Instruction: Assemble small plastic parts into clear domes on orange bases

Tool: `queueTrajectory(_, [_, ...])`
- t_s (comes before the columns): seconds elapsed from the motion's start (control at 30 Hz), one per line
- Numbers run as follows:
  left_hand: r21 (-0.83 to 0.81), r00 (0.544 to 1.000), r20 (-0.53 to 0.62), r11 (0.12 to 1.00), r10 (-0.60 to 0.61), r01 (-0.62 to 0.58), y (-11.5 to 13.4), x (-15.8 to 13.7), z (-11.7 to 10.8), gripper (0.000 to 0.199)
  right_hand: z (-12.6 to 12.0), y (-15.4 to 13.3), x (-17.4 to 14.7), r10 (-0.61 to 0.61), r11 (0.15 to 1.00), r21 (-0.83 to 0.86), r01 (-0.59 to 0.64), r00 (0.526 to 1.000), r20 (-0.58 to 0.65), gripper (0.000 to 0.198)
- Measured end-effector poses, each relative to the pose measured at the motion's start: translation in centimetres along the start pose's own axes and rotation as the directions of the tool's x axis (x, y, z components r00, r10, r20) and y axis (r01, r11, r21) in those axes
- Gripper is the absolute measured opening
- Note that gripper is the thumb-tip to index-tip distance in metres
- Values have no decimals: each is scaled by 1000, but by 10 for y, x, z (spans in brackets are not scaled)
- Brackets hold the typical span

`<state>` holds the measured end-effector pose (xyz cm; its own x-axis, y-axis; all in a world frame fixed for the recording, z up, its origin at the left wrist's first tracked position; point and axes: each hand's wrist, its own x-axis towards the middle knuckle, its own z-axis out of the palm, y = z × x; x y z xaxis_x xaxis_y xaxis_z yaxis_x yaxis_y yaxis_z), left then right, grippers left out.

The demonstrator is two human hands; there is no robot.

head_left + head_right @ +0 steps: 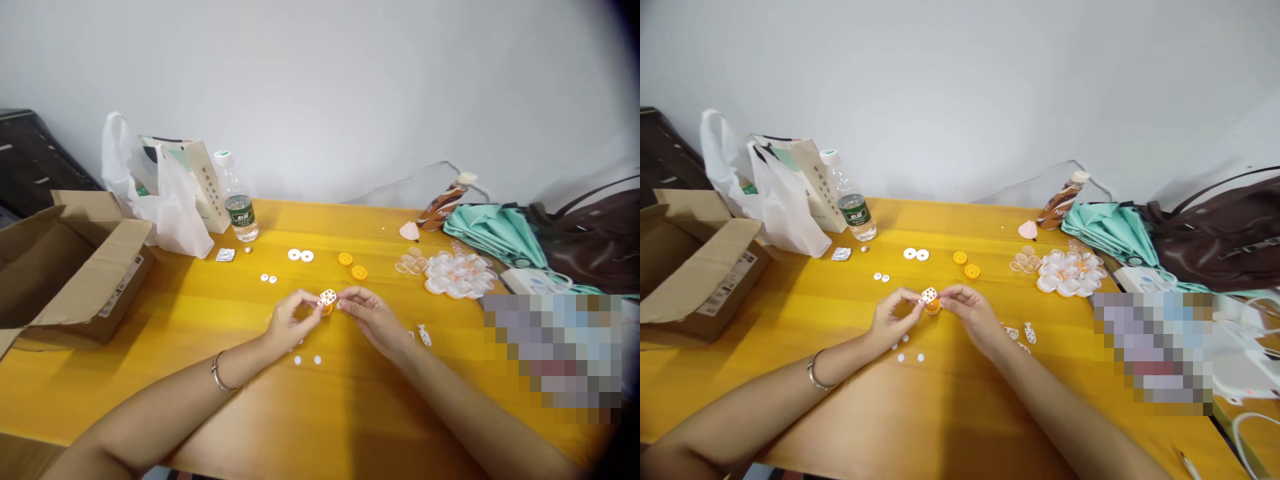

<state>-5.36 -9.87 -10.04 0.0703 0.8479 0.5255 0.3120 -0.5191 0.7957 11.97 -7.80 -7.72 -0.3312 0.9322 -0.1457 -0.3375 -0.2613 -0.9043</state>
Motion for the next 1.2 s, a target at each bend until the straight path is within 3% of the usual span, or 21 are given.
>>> queueTrajectory(0.13, [-11,1000,16,1000,-7,7,0,0,0,7,4,6,-1,80,989,124,-78,997,-15,14])
queueTrajectory(0.33, [-32,998,55,999,6,-4,2,0,1,7,6,1,-1,117,942,323,-87,990,-75,15])
queueTrajectory(0.43, [-103,986,141,992,91,-77,6,-1,1,8,7,-2,-3,74,949,312,-47,994,-74,15])
queueTrajectory(0.53, [-192,933,259,960,251,-205,11,-2,1,11,11,-3,-7,99,948,308,-76,993,-58,16])
queueTrajectory(0.63, [-228,898,318,944,303,-238,14,-4,2,14,14,-3,-10,125,941,322,-105,991,-42,19])
queueTrajectory(0.87, [-274,979,181,961,95,-43,14,-3,6,7,16,4,-10,-16,975,220,24,999,-39,21])
queueTrajectory(1.0, [-330,985,171,941,-11,68,11,-2,6,6,13,7,-10,-68,995,67,68,998,-3,17])
queueTrajectory(1.13, [-351,986,159,931,-42,96,9,-3,6,7,7,7,-8,-153,975,-160,154,988,20,14])
queueTrajectory(1.2, [-348,986,152,930,-67,117,8,-3,6,8,5,6,-6,-160,968,-191,161,987,17,13])
